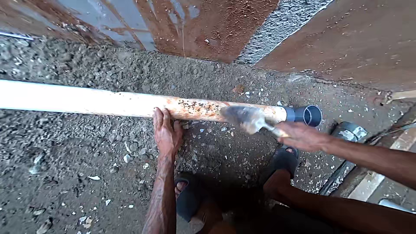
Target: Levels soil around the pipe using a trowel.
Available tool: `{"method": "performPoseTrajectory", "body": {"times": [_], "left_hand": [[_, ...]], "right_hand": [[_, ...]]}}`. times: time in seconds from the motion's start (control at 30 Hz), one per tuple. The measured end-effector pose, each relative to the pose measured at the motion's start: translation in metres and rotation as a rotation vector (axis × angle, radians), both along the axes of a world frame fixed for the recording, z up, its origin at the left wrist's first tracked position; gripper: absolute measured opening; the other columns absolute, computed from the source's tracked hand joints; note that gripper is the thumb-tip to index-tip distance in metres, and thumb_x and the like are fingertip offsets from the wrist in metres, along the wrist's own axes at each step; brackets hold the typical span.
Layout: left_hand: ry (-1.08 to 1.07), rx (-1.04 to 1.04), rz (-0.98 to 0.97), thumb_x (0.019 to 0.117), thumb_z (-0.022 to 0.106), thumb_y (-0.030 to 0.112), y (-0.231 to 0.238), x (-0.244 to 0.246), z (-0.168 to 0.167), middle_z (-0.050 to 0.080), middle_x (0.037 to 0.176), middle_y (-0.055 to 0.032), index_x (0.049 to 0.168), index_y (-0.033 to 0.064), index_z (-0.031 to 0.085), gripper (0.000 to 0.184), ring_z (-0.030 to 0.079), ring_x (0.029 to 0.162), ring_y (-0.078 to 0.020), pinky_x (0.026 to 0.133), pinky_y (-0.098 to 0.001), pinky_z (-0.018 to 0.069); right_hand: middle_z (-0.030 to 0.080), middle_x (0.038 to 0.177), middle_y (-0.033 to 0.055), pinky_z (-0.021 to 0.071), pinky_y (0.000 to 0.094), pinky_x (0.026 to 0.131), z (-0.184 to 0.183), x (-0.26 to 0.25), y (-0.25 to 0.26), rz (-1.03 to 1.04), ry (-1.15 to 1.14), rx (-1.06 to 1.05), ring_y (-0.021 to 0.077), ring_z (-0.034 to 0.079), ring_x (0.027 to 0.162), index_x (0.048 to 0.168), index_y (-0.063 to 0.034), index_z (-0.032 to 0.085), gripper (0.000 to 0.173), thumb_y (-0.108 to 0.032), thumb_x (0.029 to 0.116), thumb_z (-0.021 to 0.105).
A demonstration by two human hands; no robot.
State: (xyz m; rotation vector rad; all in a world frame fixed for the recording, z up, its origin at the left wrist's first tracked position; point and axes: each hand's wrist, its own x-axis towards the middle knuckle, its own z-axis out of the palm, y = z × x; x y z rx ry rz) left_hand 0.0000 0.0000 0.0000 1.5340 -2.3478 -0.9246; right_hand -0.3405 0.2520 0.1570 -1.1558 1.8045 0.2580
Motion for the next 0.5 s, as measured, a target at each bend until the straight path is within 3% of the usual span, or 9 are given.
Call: {"method": "performPoseTrajectory", "body": {"times": [0.03, 0.13, 0.3, 0.4, 0.5], "left_hand": [[0.021, -0.002, -0.001, 0.0974, 0.057, 0.018, -0.001, 0.001, 0.0, 0.03, 0.164, -0.025, 0.15, -0.0014, 0.048, 0.057, 0.029, 0.153, -0.0377, 0.123, -0.054, 0.0272], [0.097, 0.04, -0.003, 0.0987, 0.056, 0.018, -0.005, 0.01, 0.003, 0.033, 0.163, -0.0232, 0.147, -0.002, 0.051, 0.053, 0.031, 0.153, -0.0353, 0.122, -0.0538, 0.0294], [0.143, 0.19, 0.034, 0.1035, 0.054, 0.022, -0.009, 0.041, 0.026, 0.043, 0.159, -0.0178, 0.148, 0.0016, 0.051, 0.049, 0.039, 0.149, -0.0312, 0.12, -0.0553, 0.0328], [0.184, 0.187, 0.106, 0.1033, 0.054, 0.022, -0.007, 0.069, 0.031, 0.046, 0.156, -0.0184, 0.146, -0.0002, 0.053, 0.048, 0.041, 0.148, -0.0306, 0.12, -0.0536, 0.0329], [0.264, 0.155, 0.283, 0.1037, 0.053, 0.022, -0.002, 0.1, 0.036, 0.05, 0.154, -0.0178, 0.147, 0.0003, 0.052, 0.049, 0.048, 0.144, -0.0263, 0.119, -0.0479, 0.0361]], "right_hand": [[0.063, 0.131, 0.0261, 0.047, 0.0623, 0.102, -0.007, 0.013, -0.002, 0.047, -0.057, 0.034, 0.0436, 0.063, 0.119, 0.143, -0.0028, 0.054, 0.047, -0.027, 0.1028, 0.06], [0.065, 0.122, 0.0279, 0.0472, 0.0619, 0.101, -0.029, 0.032, -0.007, 0.155, -0.058, 0.181, 0.046, 0.064, 0.115, 0.146, -0.0034, 0.047, 0.05, -0.036, 0.1083, 0.049], [0.064, 0.118, 0.0326, 0.0488, 0.0659, 0.096, -0.034, -0.028, 0.061, 0.1, 0.128, 0.446, 0.0511, 0.063, 0.112, 0.143, 0.0014, 0.045, 0.053, -0.039, 0.1088, 0.049], [0.064, 0.125, 0.0318, 0.0487, 0.0656, 0.098, -0.015, -0.058, 0.102, 0.12, 0.234, 0.455, 0.051, 0.064, 0.115, 0.147, 0.0002, 0.045, 0.055, -0.038, 0.1081, 0.051], [0.065, 0.124, 0.0325, 0.0497, 0.0663, 0.096, -0.013, -0.044, 0.096, 0.166, 0.237, 0.37, 0.0531, 0.065, 0.111, 0.146, 0.0017, 0.046, 0.056, -0.037, 0.1072, 0.053]]}}
